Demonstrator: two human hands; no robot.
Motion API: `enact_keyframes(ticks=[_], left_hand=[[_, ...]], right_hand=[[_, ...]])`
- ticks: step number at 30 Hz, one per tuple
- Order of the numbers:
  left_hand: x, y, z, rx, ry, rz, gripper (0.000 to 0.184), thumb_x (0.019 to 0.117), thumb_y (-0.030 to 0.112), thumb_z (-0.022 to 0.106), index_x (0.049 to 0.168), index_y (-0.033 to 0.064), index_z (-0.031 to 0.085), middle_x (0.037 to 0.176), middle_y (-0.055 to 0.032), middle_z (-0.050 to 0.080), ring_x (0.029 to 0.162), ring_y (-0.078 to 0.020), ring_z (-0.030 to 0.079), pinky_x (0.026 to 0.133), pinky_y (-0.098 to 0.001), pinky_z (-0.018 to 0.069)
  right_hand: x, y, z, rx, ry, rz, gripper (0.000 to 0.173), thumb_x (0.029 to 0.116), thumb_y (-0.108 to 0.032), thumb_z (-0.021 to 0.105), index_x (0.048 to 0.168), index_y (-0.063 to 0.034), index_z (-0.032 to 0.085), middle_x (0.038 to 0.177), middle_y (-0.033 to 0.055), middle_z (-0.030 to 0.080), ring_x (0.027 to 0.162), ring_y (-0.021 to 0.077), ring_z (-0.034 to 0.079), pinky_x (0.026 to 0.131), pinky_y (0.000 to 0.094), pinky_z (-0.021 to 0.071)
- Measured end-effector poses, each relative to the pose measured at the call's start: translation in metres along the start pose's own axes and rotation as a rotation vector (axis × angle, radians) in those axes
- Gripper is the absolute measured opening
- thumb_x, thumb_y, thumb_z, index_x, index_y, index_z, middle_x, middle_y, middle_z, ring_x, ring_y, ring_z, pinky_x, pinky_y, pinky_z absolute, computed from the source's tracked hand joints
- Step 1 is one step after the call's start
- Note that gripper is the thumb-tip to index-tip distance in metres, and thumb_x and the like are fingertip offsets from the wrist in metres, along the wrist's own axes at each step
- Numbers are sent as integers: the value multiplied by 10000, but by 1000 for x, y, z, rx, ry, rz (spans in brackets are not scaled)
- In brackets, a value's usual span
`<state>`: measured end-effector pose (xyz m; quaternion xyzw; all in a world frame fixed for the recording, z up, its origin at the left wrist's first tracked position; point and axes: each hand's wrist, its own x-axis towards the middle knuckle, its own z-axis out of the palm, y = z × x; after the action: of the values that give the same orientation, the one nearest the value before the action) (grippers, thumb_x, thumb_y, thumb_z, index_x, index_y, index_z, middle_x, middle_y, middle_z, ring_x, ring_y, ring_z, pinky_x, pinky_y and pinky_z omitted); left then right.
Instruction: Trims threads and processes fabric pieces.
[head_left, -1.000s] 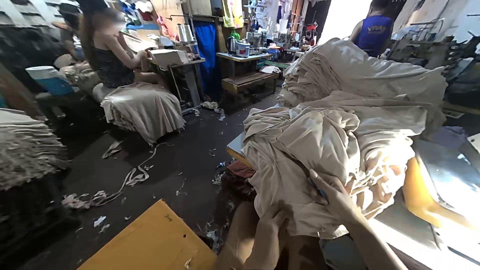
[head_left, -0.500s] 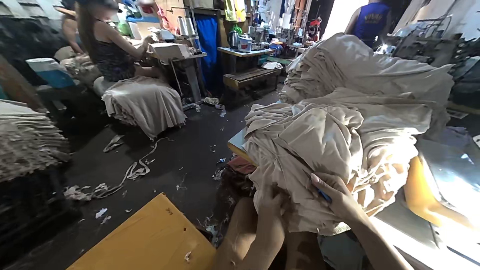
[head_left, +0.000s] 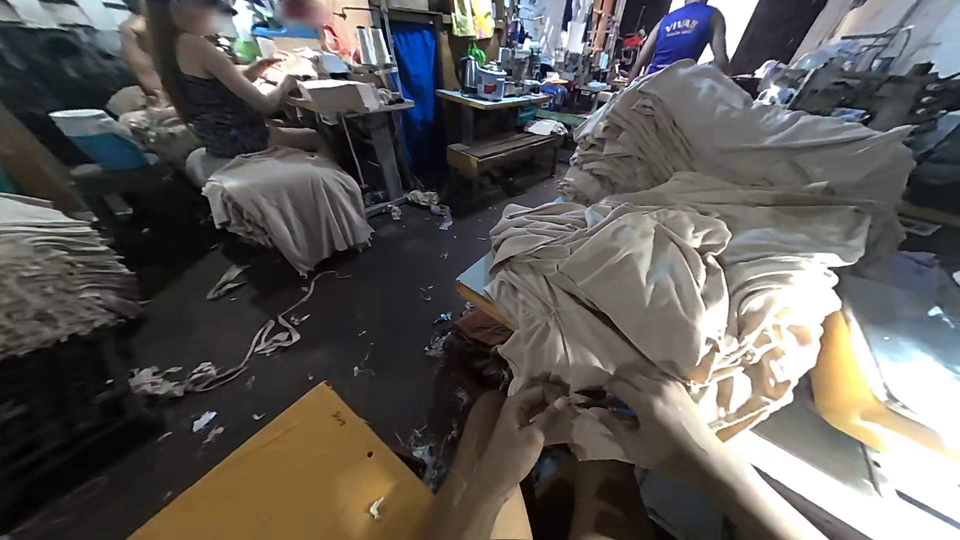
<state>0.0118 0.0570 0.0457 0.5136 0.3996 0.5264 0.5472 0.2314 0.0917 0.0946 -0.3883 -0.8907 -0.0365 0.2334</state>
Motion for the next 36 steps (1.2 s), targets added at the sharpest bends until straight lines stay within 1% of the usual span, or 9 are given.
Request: enact_keyframes(ticks=[5,10,13,16,23,26,29,32,36], left_hand=[[-4,-2,7,68,64,41,125,933,127,696,870,22,722,1094,-82,650,1073,-97,633,902,-219,559],[-1,-2,-4,227,91,17,158,943,193,700,930,42,744,1088,-77,644,993,-69,647,846,-194,565],[-1,1,-28,474,-15,-38,238,941,373,695,929,145,765,1082,-2,676,953,-63,667,843,-258,580],[-7,26,-49,645,-295,-75,234,910,276,740,960,50,780,1147,-105,681,1039,-158,650,937,-331,535],[7,12,-16,611,6,25,391,887,316,763,1169,51,707,1202,-112,635,944,-126,693,818,-276,603],[11,-9,-9,490,-16,91,207,926,155,702,1055,-5,724,1224,-176,608,991,-152,676,843,-269,590],[7,-15,-30,486,-1,16,248,956,356,681,1032,130,750,1127,-17,683,977,-85,683,848,-287,591],[-2,10,-36,319,30,-63,180,981,242,663,1011,67,694,901,9,686,816,-65,665,769,-248,567],[-9,25,-33,214,41,-25,125,997,155,625,995,38,668,821,3,682,727,-73,672,713,-240,586]], right_hand=[[9,-6,14,-54,35,-18,418,961,-451,559,867,-78,722,783,69,685,616,239,681,494,439,554],[8,3,23,-81,80,-55,430,991,-431,517,790,-97,697,743,52,674,606,218,676,478,417,546],[5,10,28,-28,160,-68,425,1002,-425,512,783,-115,704,735,28,677,623,180,669,499,382,540],[6,9,16,181,89,73,364,961,-391,604,837,-80,746,769,57,712,678,192,690,602,418,577],[20,10,-1,489,-79,211,376,951,-457,628,886,-102,732,715,-14,641,648,54,585,600,272,510],[18,11,-3,469,-121,206,410,940,-470,634,871,-76,727,720,25,645,659,109,599,612,332,518],[13,12,-4,387,-161,166,396,940,-453,642,881,-71,728,753,55,679,700,171,655,653,402,556],[17,2,-8,287,-224,157,384,929,-425,662,926,-50,747,851,108,721,807,270,707,742,520,572],[27,-10,-9,234,-250,138,375,943,-406,660,966,-42,746,958,124,743,897,305,720,788,557,568]])
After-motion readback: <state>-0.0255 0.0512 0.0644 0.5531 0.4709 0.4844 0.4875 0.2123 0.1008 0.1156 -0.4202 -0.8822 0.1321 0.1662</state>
